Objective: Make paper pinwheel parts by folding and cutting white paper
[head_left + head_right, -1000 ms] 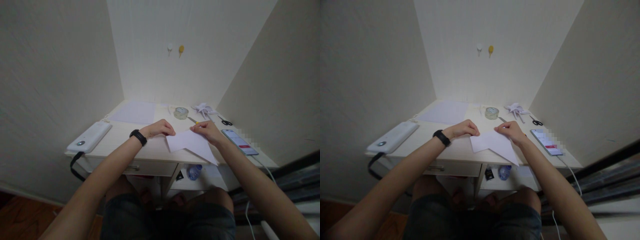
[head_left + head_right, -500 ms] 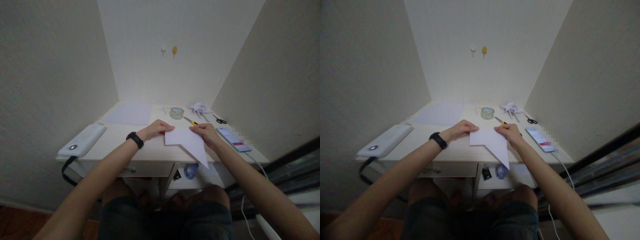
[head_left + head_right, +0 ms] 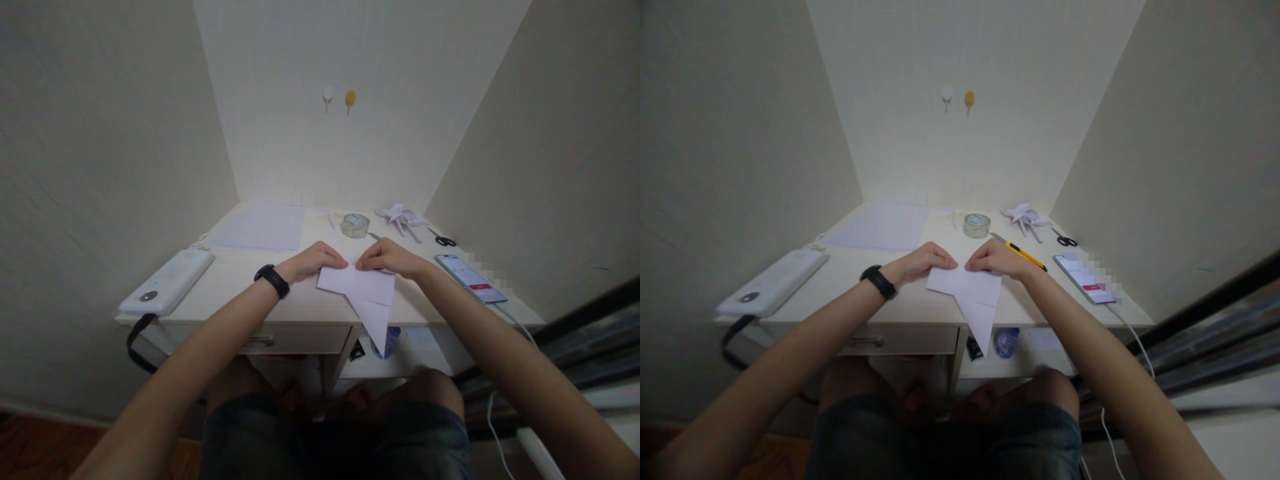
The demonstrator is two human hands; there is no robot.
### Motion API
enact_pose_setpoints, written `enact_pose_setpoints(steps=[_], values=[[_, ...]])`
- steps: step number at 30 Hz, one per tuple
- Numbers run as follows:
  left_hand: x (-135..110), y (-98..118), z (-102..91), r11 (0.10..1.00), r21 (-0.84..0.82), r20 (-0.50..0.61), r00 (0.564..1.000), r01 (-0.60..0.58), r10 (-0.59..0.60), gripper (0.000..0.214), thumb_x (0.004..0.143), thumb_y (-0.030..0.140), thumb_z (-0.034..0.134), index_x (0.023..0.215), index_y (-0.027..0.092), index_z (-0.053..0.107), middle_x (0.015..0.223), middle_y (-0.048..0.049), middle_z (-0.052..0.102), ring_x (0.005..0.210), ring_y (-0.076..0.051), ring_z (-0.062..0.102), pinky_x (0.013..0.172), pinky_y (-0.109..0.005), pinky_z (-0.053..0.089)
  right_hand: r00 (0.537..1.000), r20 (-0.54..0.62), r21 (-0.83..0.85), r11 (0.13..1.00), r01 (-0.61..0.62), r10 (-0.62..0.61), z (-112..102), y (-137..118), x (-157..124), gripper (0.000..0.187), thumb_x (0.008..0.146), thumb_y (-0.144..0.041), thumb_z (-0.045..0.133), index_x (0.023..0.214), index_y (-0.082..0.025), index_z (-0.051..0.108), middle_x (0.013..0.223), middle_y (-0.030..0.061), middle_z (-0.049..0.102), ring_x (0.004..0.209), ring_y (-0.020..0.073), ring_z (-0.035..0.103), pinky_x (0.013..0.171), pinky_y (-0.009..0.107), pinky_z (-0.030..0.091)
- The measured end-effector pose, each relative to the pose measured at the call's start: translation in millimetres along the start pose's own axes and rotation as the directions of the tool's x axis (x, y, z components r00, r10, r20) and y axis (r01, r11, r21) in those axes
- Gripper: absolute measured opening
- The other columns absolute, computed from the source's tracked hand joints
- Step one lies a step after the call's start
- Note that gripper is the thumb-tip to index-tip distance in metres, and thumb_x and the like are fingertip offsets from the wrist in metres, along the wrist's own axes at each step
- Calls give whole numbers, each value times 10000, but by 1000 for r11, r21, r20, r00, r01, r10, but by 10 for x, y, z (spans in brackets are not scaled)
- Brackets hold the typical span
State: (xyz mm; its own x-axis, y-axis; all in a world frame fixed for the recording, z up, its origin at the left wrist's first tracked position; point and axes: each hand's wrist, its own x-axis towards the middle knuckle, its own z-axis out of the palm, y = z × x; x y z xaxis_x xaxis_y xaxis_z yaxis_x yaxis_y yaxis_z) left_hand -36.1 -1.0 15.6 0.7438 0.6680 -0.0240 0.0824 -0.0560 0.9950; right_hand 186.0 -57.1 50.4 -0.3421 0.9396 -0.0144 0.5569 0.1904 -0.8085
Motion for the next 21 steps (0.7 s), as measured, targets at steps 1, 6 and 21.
enact_pose_setpoints(steps=[1, 6, 21], values=[[-2, 4, -4, 1000, -5, -5, 1000, 6, -6, 160, 666, 266, 786, 663, 110, 755, 613, -53, 666, 533, -103, 513, 515, -237, 363, 1000, 14, 9, 1000, 10, -10, -18, 20, -6, 269, 677, -407, 760, 674, -139, 773, 503, -15, 551, 507, 90, 397, 485, 252, 264], [-5, 30, -14, 999, -20, -44, 998, 35, -36, 104, 657, 204, 756, 627, 106, 738, 602, -57, 665, 514, -104, 510, 506, -240, 349, 997, 70, 83, 996, -23, 17, -171, 162, -185, 294, 666, -432, 791, 642, -140, 763, 570, 18, 642, 564, 120, 538, 561, 266, 445], [69, -94, -75, 998, -47, -278, 959, 52, -63, 118, 736, 148, 711, 835, 92, 745, 716, -57, 679, 582, -108, 563, 510, -217, 397, 685, -727, -447, 786, -426, -41, -427, 984, -364, 360, 890, -339, 574, 1136, -147, 753, 1134, 159, 744, 1077, 326, 679, 953, 442, 505]])
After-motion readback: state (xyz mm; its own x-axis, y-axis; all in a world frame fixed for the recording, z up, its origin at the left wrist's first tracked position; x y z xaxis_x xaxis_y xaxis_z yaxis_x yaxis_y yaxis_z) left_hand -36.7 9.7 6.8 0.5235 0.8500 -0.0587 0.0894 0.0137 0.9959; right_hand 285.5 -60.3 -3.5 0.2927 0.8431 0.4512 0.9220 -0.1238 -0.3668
